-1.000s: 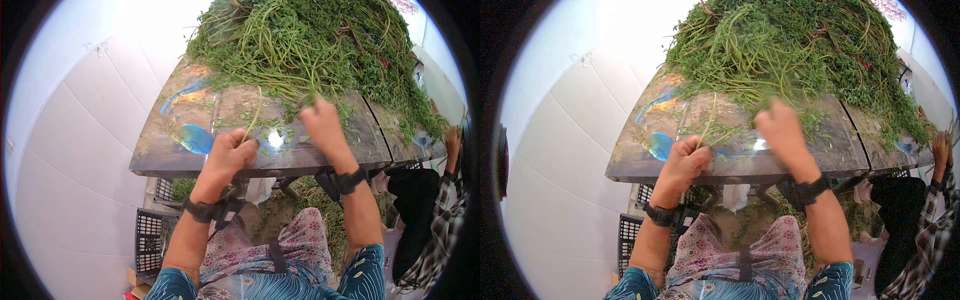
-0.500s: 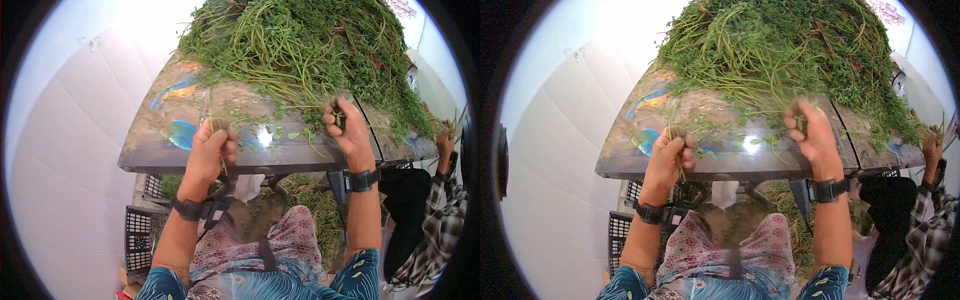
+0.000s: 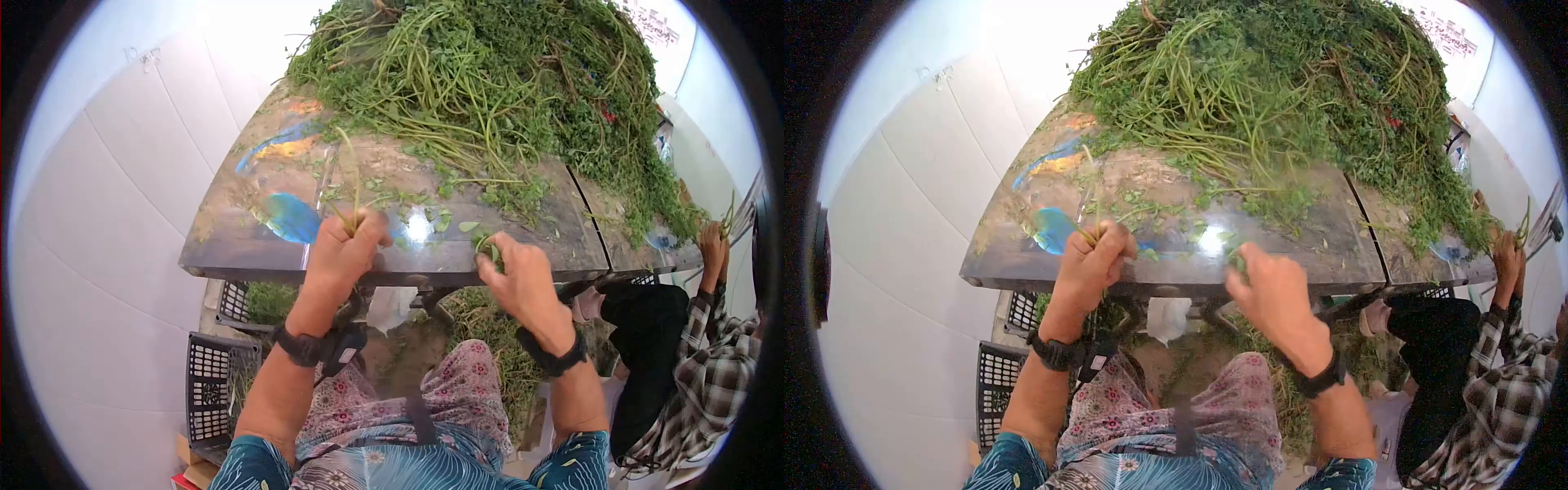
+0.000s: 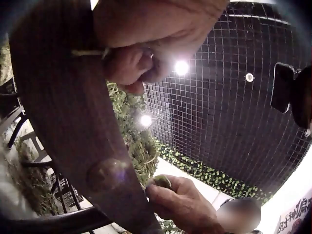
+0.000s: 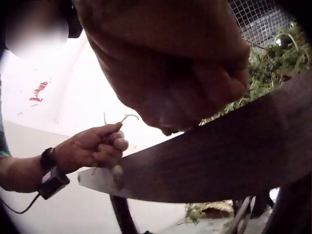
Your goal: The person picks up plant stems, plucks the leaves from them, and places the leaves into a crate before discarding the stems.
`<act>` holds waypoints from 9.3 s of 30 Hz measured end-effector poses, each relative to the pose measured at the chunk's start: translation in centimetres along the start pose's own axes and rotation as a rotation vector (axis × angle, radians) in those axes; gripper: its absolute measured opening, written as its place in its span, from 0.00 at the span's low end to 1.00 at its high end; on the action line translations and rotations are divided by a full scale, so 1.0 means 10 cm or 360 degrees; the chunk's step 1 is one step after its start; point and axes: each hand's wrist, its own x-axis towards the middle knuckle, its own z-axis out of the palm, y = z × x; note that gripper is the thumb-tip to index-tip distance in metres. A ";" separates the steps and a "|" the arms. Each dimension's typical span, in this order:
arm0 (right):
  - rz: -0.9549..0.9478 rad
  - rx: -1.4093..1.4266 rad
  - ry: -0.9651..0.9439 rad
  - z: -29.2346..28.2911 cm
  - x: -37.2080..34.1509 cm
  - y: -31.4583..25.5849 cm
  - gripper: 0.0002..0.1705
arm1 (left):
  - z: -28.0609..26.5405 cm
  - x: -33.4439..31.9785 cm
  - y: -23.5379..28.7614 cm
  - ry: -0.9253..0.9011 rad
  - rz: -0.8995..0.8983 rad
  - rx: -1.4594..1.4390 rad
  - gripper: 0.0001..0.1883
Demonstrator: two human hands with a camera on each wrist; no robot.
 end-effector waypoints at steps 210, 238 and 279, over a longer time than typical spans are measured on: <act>-0.0102 0.0652 0.0320 0.23 0.15 -0.02 0.08 | -1.80 1.01 0.59 -0.0098 -0.0766 0.0529 0.17; -0.0079 0.0595 0.0361 0.21 0.17 -0.05 0.07 | -2.35 0.79 0.73 0.0314 -0.0606 0.1414 0.25; 0.0035 0.1408 0.0014 -0.37 1.33 -0.50 0.11 | -0.46 0.22 0.01 0.0030 0.0381 0.0747 0.09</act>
